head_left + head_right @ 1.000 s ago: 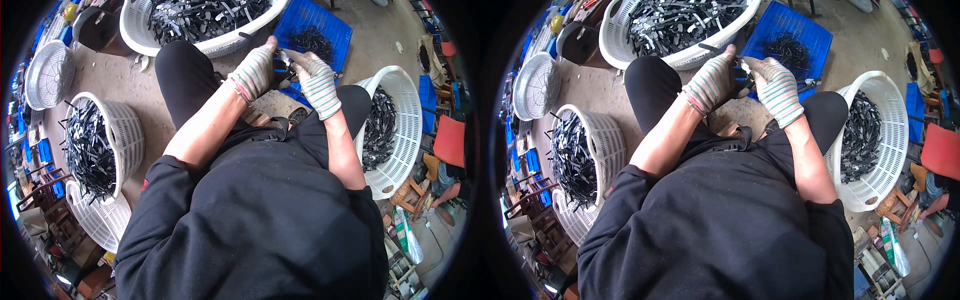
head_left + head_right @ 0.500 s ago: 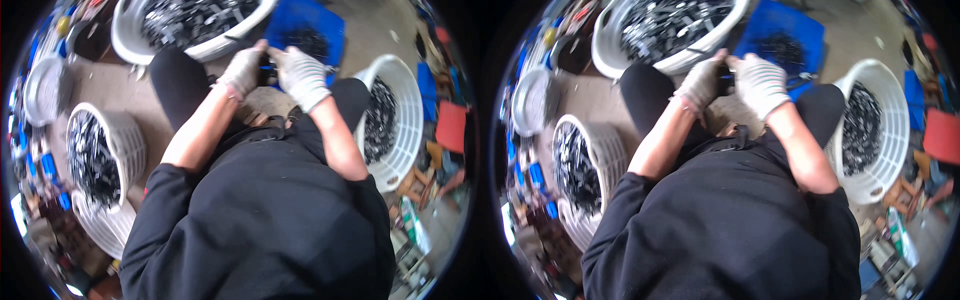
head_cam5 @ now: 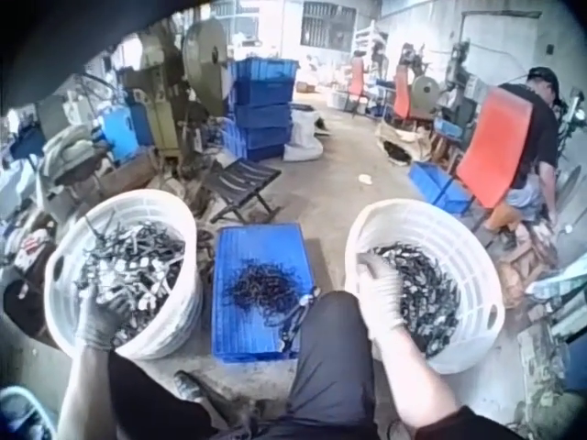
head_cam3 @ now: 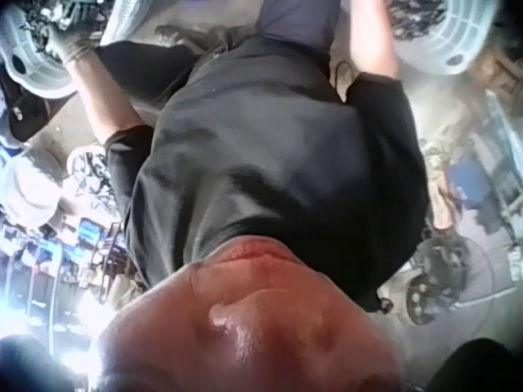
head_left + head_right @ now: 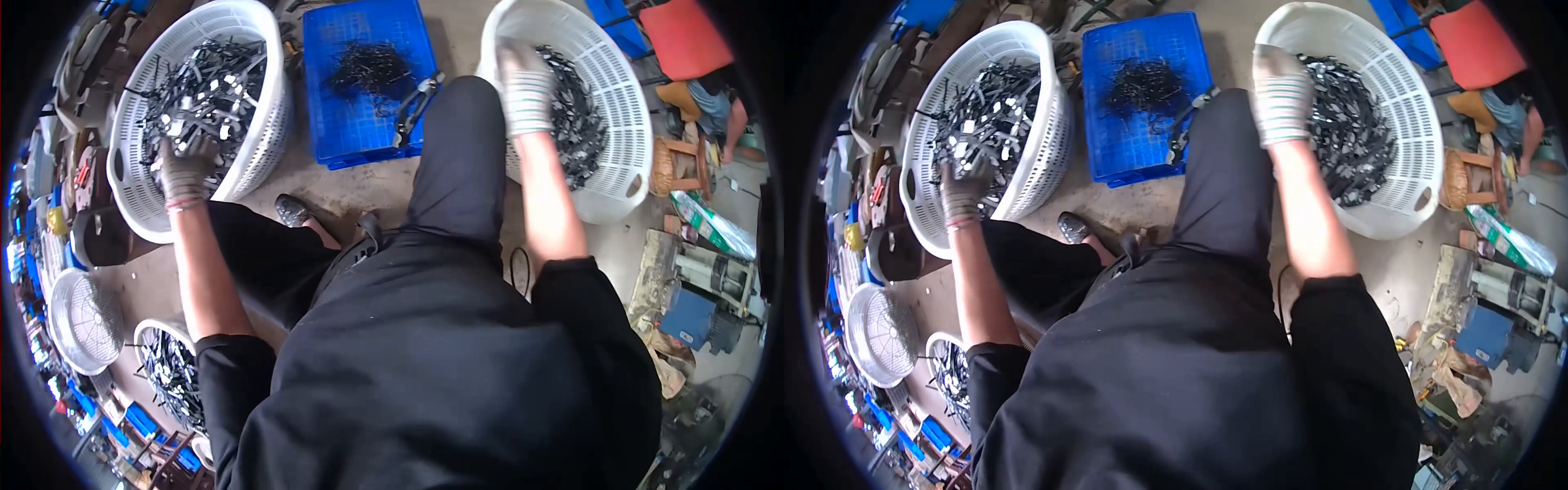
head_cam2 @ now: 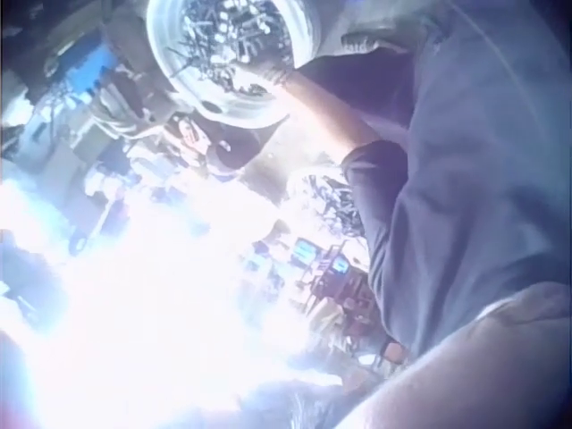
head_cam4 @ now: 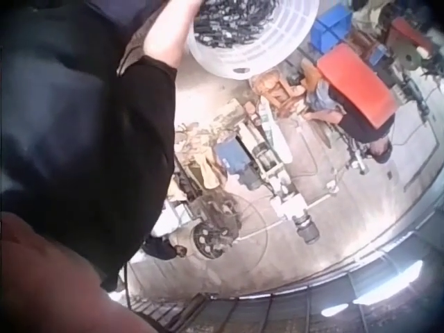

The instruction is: Assembling and trimming small plastic components using pliers in a workshop setting.

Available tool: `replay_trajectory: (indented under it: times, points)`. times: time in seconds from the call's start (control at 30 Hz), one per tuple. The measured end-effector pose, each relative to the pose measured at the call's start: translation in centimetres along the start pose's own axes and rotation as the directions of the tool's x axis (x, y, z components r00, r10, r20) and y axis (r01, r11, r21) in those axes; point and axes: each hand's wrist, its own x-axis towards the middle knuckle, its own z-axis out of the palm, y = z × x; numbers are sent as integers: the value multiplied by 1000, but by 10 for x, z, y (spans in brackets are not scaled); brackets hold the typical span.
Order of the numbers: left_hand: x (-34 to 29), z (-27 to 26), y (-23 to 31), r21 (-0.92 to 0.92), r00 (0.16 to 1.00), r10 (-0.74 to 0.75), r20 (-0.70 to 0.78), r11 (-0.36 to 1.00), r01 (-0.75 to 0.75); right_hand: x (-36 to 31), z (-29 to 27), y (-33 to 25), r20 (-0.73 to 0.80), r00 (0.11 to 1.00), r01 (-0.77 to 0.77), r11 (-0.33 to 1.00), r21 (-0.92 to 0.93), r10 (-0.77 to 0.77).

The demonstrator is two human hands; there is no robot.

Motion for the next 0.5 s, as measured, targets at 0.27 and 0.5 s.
replay_trajectory:
  times: [0.27,0.5]
  points:
    - [-45,-24,-116,371,895,-306,324,912,177,-4,9,82,151,946,-297,954,39,288]
    - [-63,-36,-153,446,886,-403,231,853,272,-59,77,111,395,804,-523,844,116,444]
